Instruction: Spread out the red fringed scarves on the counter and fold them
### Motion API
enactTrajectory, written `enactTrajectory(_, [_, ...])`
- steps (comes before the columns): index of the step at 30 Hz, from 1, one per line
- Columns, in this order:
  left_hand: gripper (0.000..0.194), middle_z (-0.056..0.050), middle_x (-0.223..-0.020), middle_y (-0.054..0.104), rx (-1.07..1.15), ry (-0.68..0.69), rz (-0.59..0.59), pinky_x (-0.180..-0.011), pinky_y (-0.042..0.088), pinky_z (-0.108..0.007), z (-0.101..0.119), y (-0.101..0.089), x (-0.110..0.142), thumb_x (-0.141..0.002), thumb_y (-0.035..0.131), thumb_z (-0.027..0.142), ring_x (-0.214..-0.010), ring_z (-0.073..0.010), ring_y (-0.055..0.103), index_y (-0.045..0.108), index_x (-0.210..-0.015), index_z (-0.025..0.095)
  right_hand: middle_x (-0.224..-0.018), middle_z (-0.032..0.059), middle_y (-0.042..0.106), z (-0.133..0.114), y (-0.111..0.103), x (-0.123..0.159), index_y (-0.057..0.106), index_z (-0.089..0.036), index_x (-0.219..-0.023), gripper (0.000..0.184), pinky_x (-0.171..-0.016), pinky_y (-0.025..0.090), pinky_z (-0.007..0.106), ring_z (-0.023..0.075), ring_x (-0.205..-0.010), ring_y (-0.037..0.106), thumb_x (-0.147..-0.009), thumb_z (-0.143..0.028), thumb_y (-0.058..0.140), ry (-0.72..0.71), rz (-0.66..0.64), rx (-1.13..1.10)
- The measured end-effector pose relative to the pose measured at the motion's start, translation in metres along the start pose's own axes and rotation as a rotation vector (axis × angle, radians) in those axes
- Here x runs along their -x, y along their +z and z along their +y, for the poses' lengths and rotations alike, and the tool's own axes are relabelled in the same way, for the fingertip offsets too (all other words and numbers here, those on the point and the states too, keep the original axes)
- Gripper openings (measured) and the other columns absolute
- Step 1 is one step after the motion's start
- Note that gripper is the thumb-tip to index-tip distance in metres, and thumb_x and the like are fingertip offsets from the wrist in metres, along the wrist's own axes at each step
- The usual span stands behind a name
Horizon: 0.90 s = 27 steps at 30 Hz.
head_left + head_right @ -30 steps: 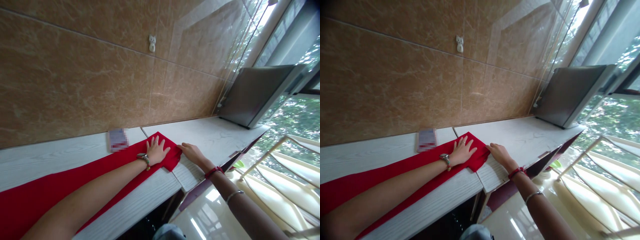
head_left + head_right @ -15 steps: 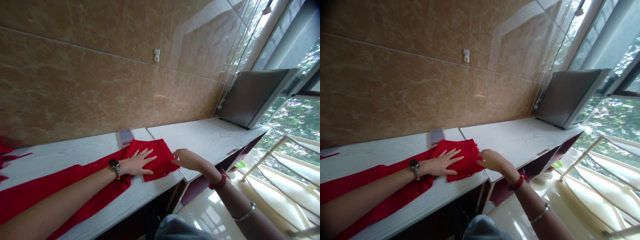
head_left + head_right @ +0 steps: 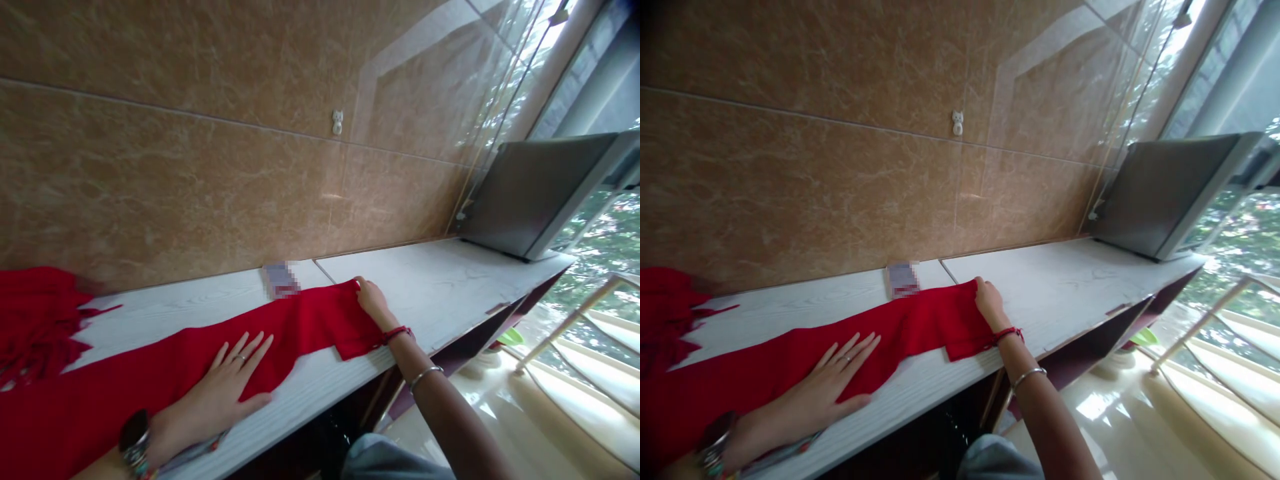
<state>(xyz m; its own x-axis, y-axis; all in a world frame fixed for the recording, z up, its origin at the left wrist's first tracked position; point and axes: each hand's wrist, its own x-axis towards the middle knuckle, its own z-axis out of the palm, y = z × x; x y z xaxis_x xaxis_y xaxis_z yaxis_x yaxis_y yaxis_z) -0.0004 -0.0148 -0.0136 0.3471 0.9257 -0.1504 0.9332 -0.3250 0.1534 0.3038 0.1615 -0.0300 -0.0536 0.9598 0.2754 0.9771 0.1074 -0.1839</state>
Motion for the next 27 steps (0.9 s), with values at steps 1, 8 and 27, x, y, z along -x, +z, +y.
enactTrajectory(1, [0.069,-0.002,-0.145,0.013,0.003,0.022,-0.006,-0.106,0.011,-0.048,-0.013,0.0,0.01,-0.081,0.039,0.054,-0.134,-0.0263,0.008,0.012,-0.139,0.029,-0.101,0.0148,0.061,0.0,0.002,0.0,0.044,-0.013,-0.12,0.038,-0.069,0.04,0.027,0.0201,-0.091,0.058,-0.083,-0.008,0.039,-0.005,0.007,-0.007])
enactTrajectory(8, [0.065,0.003,-0.145,0.015,-0.007,0.029,-0.042,-0.106,0.01,-0.046,-0.041,-0.006,0.03,-0.077,0.045,0.056,-0.134,-0.0265,0.008,0.025,-0.135,0.036,-0.103,0.0135,0.059,-0.017,0.002,0.008,0.049,-0.014,-0.117,0.034,-0.073,0.04,0.025,0.0188,-0.093,0.056,-0.085,-0.011,0.037,-0.074,-0.001,-0.051])
enactTrajectory(27, [0.032,-0.012,-0.105,0.058,-0.185,0.154,0.16,-0.08,0.047,-0.032,0.086,-0.017,-0.054,-0.081,0.035,-0.001,-0.094,-0.0198,0.057,0.054,-0.104,0.013,-0.101,0.0101,0.063,-0.018,-0.068,0.074,0.061,-0.013,-0.105,0.036,-0.079,0.045,0.028,0.0198,-0.09,0.057,-0.07,-0.011,0.055,-0.823,-0.356,0.006])
